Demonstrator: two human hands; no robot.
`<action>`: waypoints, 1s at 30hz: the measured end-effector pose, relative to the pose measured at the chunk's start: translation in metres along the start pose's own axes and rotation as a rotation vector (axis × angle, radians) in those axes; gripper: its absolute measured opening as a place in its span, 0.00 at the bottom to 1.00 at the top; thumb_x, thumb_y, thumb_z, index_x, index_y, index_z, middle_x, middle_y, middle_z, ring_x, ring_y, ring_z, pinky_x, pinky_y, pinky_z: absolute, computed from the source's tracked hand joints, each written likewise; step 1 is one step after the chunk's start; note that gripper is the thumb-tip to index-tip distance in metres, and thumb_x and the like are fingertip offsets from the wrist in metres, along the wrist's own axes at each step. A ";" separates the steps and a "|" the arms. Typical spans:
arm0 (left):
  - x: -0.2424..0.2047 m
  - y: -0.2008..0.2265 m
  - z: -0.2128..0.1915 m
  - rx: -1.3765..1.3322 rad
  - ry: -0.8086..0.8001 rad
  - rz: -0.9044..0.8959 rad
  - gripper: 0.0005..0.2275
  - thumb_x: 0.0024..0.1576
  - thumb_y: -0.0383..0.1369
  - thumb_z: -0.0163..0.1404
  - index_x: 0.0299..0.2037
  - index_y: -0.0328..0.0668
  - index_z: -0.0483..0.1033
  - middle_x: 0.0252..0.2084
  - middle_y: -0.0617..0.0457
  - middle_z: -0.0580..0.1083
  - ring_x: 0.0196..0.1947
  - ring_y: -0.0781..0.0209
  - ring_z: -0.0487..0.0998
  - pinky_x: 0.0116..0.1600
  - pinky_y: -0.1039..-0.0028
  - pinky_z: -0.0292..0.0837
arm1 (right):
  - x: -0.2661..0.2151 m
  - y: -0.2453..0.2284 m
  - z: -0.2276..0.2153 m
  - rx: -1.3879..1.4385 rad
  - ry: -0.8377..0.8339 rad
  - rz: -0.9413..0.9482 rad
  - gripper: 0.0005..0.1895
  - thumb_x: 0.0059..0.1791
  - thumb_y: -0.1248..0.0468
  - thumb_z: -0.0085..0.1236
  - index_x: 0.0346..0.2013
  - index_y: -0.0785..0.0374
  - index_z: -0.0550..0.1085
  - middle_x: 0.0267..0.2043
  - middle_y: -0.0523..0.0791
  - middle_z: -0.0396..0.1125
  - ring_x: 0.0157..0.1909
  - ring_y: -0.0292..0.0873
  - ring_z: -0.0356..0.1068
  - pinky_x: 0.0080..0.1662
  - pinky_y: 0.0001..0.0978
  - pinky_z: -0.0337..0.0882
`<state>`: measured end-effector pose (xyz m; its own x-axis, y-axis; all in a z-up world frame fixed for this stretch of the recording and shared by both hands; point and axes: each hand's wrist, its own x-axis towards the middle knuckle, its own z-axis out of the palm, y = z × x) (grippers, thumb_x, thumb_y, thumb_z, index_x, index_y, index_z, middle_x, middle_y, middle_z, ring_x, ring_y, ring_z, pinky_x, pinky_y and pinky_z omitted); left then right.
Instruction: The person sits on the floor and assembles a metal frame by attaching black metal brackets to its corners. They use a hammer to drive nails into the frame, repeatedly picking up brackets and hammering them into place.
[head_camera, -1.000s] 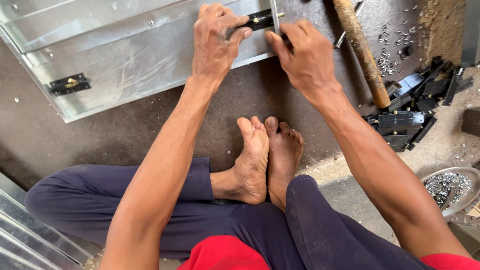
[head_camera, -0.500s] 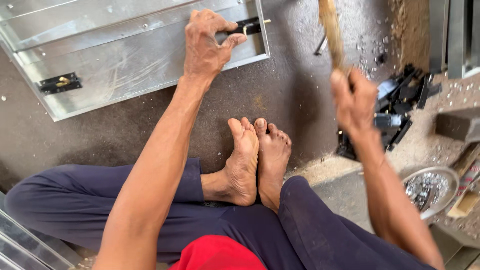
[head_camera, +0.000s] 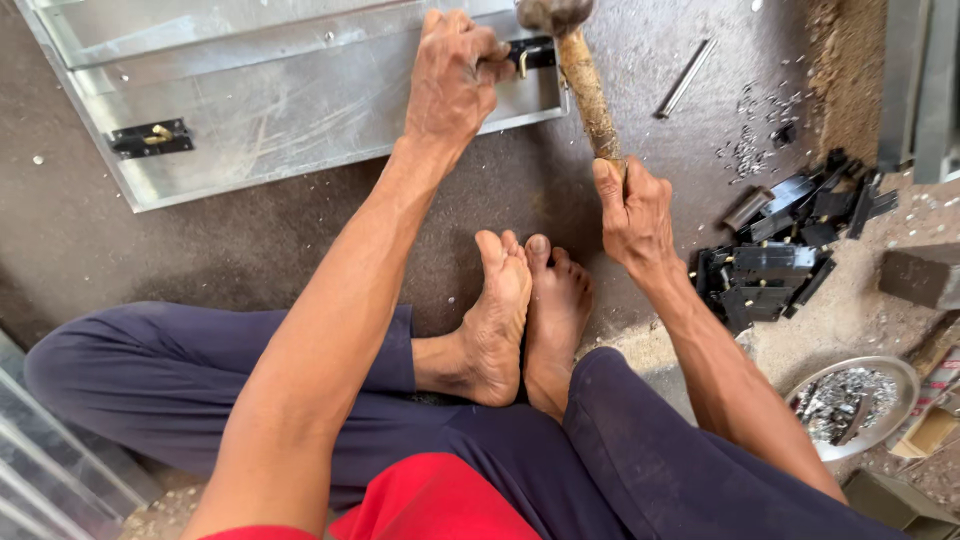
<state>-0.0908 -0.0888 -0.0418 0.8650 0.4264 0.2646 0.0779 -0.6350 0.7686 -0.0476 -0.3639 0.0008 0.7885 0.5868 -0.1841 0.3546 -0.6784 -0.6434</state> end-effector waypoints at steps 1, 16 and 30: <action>0.002 0.000 0.002 -0.005 -0.003 -0.017 0.02 0.53 0.25 0.63 0.31 0.39 0.82 0.33 0.51 0.74 0.39 0.54 0.70 0.44 0.63 0.70 | 0.001 -0.001 -0.004 0.044 0.049 -0.044 0.29 0.64 0.46 0.45 0.29 0.67 0.64 0.18 0.45 0.53 0.20 0.39 0.54 0.25 0.36 0.55; 0.010 0.037 -0.004 0.018 0.075 0.181 0.12 0.57 0.21 0.59 0.51 0.37 0.81 0.44 0.43 0.73 0.48 0.48 0.72 0.54 0.61 0.71 | -0.108 0.020 -0.040 0.063 0.142 0.194 0.20 0.58 0.55 0.45 0.28 0.67 0.66 0.14 0.48 0.58 0.14 0.44 0.60 0.22 0.41 0.58; 0.087 0.055 0.105 -0.655 -0.329 0.155 0.09 0.59 0.28 0.53 0.49 0.45 0.76 0.46 0.54 0.78 0.45 0.59 0.80 0.49 0.66 0.79 | -0.173 0.044 -0.050 -0.056 0.045 0.434 0.24 0.56 0.48 0.47 0.25 0.65 0.69 0.20 0.42 0.65 0.16 0.38 0.61 0.20 0.38 0.60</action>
<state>0.0406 -0.1547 -0.0380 0.9536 0.0833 0.2895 -0.2794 -0.1144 0.9533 -0.1434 -0.5170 0.0415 0.8913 0.2225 -0.3950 0.0110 -0.8817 -0.4717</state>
